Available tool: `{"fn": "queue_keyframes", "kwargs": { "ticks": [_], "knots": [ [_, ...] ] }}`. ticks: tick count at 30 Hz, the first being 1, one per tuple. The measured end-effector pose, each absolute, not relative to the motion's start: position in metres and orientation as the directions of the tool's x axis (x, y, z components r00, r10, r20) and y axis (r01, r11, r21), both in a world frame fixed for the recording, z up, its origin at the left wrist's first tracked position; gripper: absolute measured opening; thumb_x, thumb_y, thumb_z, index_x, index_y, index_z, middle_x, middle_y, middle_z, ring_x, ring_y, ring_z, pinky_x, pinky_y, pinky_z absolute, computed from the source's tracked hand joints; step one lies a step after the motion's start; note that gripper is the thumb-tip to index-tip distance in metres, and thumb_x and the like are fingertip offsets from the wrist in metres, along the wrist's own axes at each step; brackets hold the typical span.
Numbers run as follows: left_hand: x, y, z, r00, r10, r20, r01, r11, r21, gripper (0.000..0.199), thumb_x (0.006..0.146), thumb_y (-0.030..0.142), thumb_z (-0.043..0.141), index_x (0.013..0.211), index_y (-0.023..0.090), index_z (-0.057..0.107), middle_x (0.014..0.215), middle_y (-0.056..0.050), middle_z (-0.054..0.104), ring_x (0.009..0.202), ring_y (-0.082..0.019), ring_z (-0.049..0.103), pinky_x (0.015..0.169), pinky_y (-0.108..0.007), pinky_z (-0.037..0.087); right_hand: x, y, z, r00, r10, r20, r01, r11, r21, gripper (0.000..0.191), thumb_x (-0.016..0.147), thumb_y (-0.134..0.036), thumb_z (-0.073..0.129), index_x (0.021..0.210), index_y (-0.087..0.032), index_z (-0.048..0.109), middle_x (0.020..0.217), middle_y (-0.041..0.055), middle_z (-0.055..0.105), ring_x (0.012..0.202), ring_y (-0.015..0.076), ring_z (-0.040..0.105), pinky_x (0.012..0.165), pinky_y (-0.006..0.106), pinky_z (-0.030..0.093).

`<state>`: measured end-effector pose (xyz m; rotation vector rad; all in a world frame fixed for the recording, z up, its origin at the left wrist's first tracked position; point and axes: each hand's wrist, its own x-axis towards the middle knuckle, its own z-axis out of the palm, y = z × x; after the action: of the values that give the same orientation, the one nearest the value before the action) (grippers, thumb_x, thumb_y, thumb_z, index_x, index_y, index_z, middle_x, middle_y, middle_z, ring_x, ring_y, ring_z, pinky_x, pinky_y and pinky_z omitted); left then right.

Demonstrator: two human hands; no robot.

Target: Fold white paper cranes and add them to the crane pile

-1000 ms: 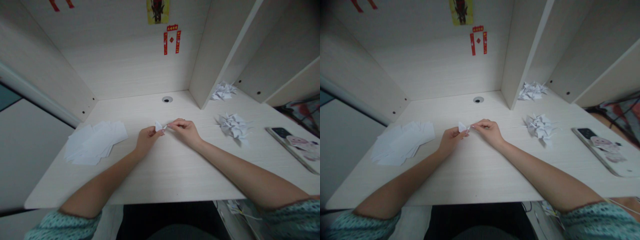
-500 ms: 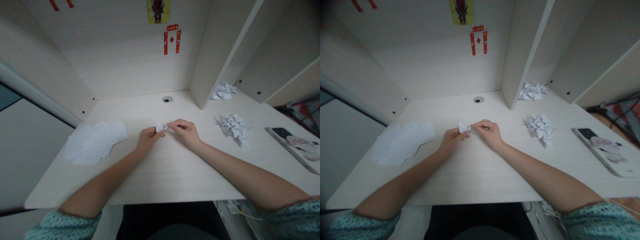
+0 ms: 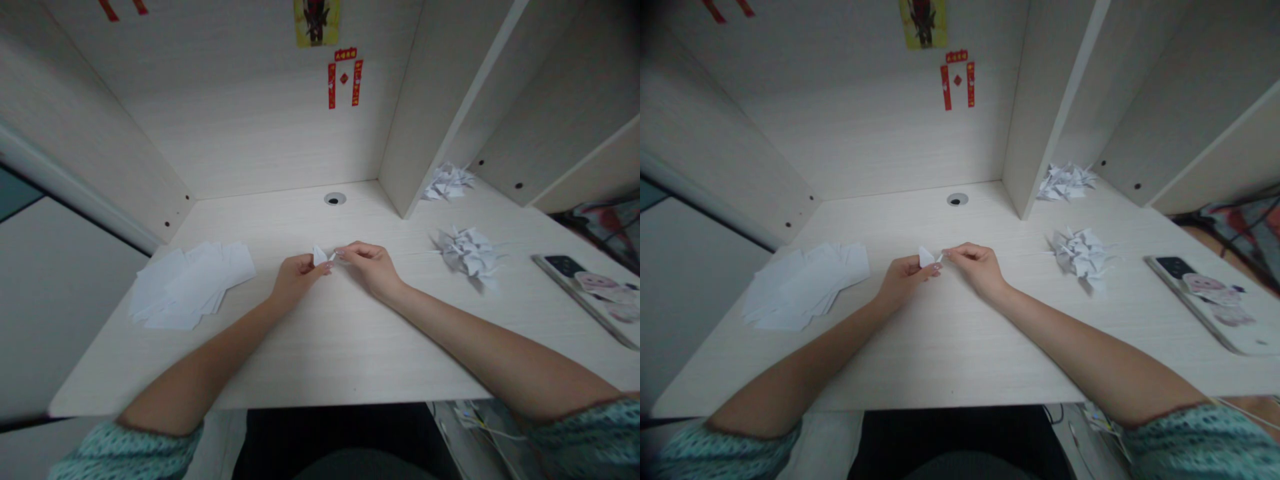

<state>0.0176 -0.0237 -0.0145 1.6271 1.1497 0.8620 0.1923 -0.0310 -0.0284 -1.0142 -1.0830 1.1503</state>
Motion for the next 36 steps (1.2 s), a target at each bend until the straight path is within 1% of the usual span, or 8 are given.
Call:
{"fn": "queue_keyframes", "kwargs": {
  "ticks": [2, 7, 11, 16, 22, 30, 36],
  "knots": [
    [0.017, -0.023, -0.014, 0.330, 0.944, 0.014, 0.297, -0.118, 0.948, 0.034, 0.073, 0.048, 0.066, 0.078, 0.015, 0.070, 0.071, -0.004, 0.070, 0.063, -0.014, 0.061, 0.058, -0.023, 0.040, 0.194, -0.030, -0.028, 0.070, 0.989, 0.127, -0.167, 0.137, -0.976, 0.009, 0.066, -0.032, 0.076, 0.068, -0.023, 0.074, 0.072, 0.0008, 0.070, 0.069, 0.0145, 0.061, 0.072, 0.031, 0.043],
    [0.016, -0.020, -0.012, 0.316, 0.948, -0.034, 0.296, -0.065, 0.953, 0.034, 0.071, 0.049, 0.067, 0.076, 0.016, 0.071, 0.074, -0.005, 0.071, 0.067, -0.015, 0.062, 0.061, -0.024, 0.043, 0.201, -0.025, -0.025, 0.005, 0.979, 0.205, -0.052, 0.205, -0.977, 0.009, 0.068, -0.032, 0.074, 0.069, -0.023, 0.075, 0.075, 0.0021, 0.071, 0.073, 0.0157, 0.061, 0.073, 0.031, 0.044],
    [0.017, -0.019, -0.010, 0.290, 0.955, -0.057, 0.295, -0.033, 0.955, 0.035, 0.070, 0.050, 0.067, 0.076, 0.016, 0.071, 0.076, -0.006, 0.072, 0.068, -0.015, 0.063, 0.063, -0.025, 0.044, 0.204, -0.021, -0.023, 0.011, 0.984, 0.178, -0.045, 0.178, -0.983, 0.014, 0.068, -0.037, 0.074, 0.067, -0.023, 0.075, 0.076, 0.0034, 0.072, 0.075, 0.0176, 0.062, 0.075, 0.033, 0.045],
    [0.017, -0.020, -0.010, 0.285, 0.958, -0.028, 0.318, -0.067, 0.946, 0.034, 0.070, 0.049, 0.067, 0.075, 0.016, 0.071, 0.074, -0.006, 0.072, 0.068, -0.016, 0.063, 0.062, -0.025, 0.044, 0.204, -0.022, -0.023, 0.014, 0.978, 0.206, 0.020, 0.206, -0.978, 0.016, 0.066, -0.038, 0.075, 0.070, -0.023, 0.075, 0.076, 0.0043, 0.072, 0.074, 0.0181, 0.062, 0.071, 0.032, 0.045],
    [0.016, -0.021, -0.011, 0.313, 0.950, 0.011, 0.366, -0.132, 0.921, 0.036, 0.072, 0.050, 0.064, 0.075, 0.015, 0.071, 0.069, -0.004, 0.070, 0.061, -0.015, 0.061, 0.057, -0.024, 0.040, 0.204, -0.023, -0.024, -0.028, 0.973, 0.230, 0.071, 0.232, -0.970, 0.017, 0.067, -0.039, 0.074, 0.071, -0.022, 0.076, 0.073, 0.0041, 0.070, 0.069, 0.0165, 0.061, 0.065, 0.031, 0.044],
    [0.016, -0.020, -0.012, 0.304, 0.953, -0.005, 0.329, -0.100, 0.939, 0.035, 0.072, 0.050, 0.065, 0.078, 0.015, 0.071, 0.073, -0.005, 0.071, 0.066, -0.016, 0.063, 0.061, -0.025, 0.043, 0.205, -0.020, -0.022, -0.047, 0.963, 0.266, 0.189, 0.270, -0.944, 0.018, 0.071, -0.038, 0.070, 0.070, -0.020, 0.074, 0.071, 0.0036, 0.069, 0.066, 0.0147, 0.057, 0.062, 0.029, 0.040],
    [0.016, -0.020, -0.012, 0.306, 0.952, 0.012, 0.361, -0.127, 0.924, 0.035, 0.072, 0.050, 0.064, 0.074, 0.016, 0.071, 0.066, -0.003, 0.068, 0.060, -0.014, 0.059, 0.057, -0.024, 0.041, 0.205, -0.021, -0.023, -0.036, 0.945, 0.325, 0.264, 0.323, -0.909, 0.016, 0.074, -0.033, 0.068, 0.069, -0.019, 0.073, 0.069, 0.0031, 0.067, 0.065, 0.0141, 0.055, 0.061, 0.029, 0.038]
  ]
}}
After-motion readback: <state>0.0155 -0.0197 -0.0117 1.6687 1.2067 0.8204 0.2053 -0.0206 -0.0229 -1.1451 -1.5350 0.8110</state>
